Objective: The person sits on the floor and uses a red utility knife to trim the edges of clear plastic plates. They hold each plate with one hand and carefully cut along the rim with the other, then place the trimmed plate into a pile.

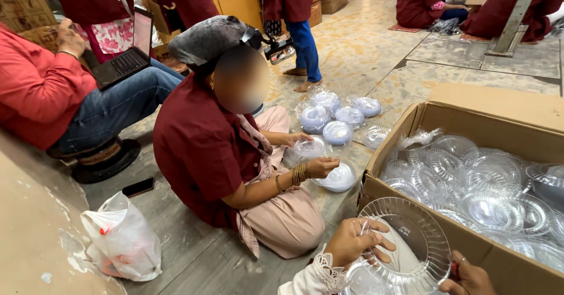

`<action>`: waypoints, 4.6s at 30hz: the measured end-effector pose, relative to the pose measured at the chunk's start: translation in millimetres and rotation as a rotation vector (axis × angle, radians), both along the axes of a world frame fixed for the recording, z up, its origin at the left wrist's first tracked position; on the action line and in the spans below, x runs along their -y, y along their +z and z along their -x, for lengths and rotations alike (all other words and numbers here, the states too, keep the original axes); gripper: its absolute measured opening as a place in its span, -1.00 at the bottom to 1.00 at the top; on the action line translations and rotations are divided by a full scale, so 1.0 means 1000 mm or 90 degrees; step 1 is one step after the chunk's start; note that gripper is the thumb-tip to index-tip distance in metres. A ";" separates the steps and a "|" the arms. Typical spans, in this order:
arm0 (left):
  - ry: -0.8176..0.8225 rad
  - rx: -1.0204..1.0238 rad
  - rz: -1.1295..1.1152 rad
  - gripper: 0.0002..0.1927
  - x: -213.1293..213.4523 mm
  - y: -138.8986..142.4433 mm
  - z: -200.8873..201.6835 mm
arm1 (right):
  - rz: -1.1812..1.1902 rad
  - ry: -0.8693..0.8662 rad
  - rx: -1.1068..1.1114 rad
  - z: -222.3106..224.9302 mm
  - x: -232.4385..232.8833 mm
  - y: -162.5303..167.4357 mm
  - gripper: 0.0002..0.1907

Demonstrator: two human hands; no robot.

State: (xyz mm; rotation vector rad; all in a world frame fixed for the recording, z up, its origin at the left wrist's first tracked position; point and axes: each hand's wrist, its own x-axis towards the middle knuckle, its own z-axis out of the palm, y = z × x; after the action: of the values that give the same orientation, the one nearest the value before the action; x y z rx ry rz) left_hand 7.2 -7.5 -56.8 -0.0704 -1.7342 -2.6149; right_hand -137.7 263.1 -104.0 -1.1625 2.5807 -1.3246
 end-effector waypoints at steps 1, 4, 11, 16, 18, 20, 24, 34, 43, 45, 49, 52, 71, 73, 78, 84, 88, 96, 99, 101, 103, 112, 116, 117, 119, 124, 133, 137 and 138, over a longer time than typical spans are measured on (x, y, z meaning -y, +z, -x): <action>0.002 -0.003 -0.001 -0.63 -0.001 -0.001 0.000 | -0.045 -0.028 0.000 0.000 0.000 0.000 0.01; 0.014 -0.004 -0.002 -0.64 -0.004 -0.005 0.002 | -0.012 0.022 -0.013 -0.001 0.001 -0.002 -0.07; 0.024 0.013 -0.003 -0.67 -0.010 -0.012 0.008 | 0.113 -0.099 0.062 -0.017 0.006 -0.014 0.11; 0.044 0.020 -0.009 -0.69 -0.014 -0.015 0.011 | -0.048 -0.130 -0.011 -0.016 0.002 -0.014 0.11; 0.048 0.028 -0.012 -0.71 -0.014 -0.016 0.011 | -0.047 -0.133 -0.009 -0.016 0.001 -0.013 0.14; 0.064 0.027 0.002 -0.71 -0.017 -0.017 0.011 | -0.016 -0.127 0.030 -0.018 0.002 -0.014 0.12; 0.102 0.015 -0.014 -0.72 -0.025 -0.022 0.012 | 0.048 -0.128 0.067 -0.023 0.005 -0.017 0.09; 0.146 0.007 -0.042 -0.73 -0.038 -0.028 0.020 | -0.074 -0.181 -0.015 -0.026 0.000 -0.018 -0.14; 0.217 0.035 -0.052 -0.67 -0.062 -0.034 0.028 | -0.128 -0.227 0.008 -0.030 -0.003 -0.018 -0.05; 0.218 0.028 -0.054 -0.67 -0.065 -0.037 0.028 | -0.106 -0.219 0.030 -0.032 -0.004 -0.019 -0.05; 0.237 0.041 -0.097 -0.66 -0.073 -0.042 0.031 | -0.149 -0.261 0.044 -0.033 -0.007 -0.021 0.11; 0.249 0.045 -0.116 -0.67 -0.080 -0.043 0.034 | -0.118 -0.261 -0.010 -0.034 -0.007 -0.022 -0.01; 0.295 0.002 -0.144 -0.67 -0.101 -0.035 0.042 | -0.098 -0.311 -0.005 -0.043 0.003 -0.019 -0.25; 0.297 0.001 -0.145 -0.67 -0.103 -0.034 0.042 | -0.039 -0.295 -0.012 -0.045 0.003 -0.018 -0.16; 0.312 0.003 -0.141 -0.66 -0.108 -0.031 0.043 | -0.086 -0.318 -0.029 -0.048 0.003 -0.017 -0.22; 0.319 0.012 -0.141 -0.65 -0.114 -0.028 0.043 | -0.072 -0.314 -0.013 -0.055 0.005 -0.013 -0.32; 0.319 0.022 -0.155 -0.63 -0.119 -0.028 0.042 | -0.068 -0.311 0.020 -0.057 0.003 -0.006 -0.32; 0.329 0.006 -0.213 -0.62 -0.124 -0.024 0.048 | -0.013 -0.304 0.017 -0.062 0.011 -0.012 -0.44; 0.330 0.006 -0.198 -0.61 -0.126 -0.025 0.049 | -0.027 -0.316 0.028 -0.062 0.012 -0.014 -0.44; 0.319 -0.004 -0.211 -0.59 -0.128 -0.026 0.047 | -0.062 -0.330 0.031 -0.061 0.011 -0.014 -0.38; 0.309 -0.011 -0.221 -0.57 -0.131 -0.029 0.046 | -0.092 -0.340 0.020 -0.058 0.008 -0.012 -0.31; 0.306 -0.022 -0.231 -0.51 -0.136 -0.028 0.043 | -0.108 -0.361 0.033 -0.057 0.013 -0.013 -0.36; 0.310 -0.002 -0.236 -0.51 -0.136 -0.024 0.043 | -0.059 -0.334 0.031 -0.058 0.017 -0.012 -0.42; 0.311 -0.001 -0.241 -0.51 -0.136 -0.023 0.043 | -0.031 -0.320 0.037 -0.059 0.020 -0.012 -0.45; 0.318 -0.021 -0.239 -0.50 -0.136 -0.022 0.044 | -0.002 -0.300 0.047 -0.062 0.024 -0.011 -0.49; 0.326 -0.005 -0.242 -0.50 -0.133 -0.024 0.047 | -0.002 -0.249 0.068 -0.065 0.024 -0.008 -0.55; 0.194 0.059 -0.239 -0.53 -0.136 -0.034 0.039 | 0.435 -0.209 0.469 -0.035 -0.012 -0.009 -0.72; 0.056 0.046 -0.159 -0.57 -0.107 -0.028 0.037 | 0.433 -0.243 0.513 -0.023 -0.043 -0.003 -0.83; 0.051 0.066 -0.116 -0.58 -0.095 -0.027 0.038 | 0.404 -0.234 0.524 -0.021 -0.050 -0.001 -0.82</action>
State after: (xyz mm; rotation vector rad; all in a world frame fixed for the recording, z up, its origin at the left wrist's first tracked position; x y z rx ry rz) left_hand -30.6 87.9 -83.4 0.1350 -1.4810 -2.7477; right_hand -116.3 313.0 -104.7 -0.0275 1.8374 -2.1832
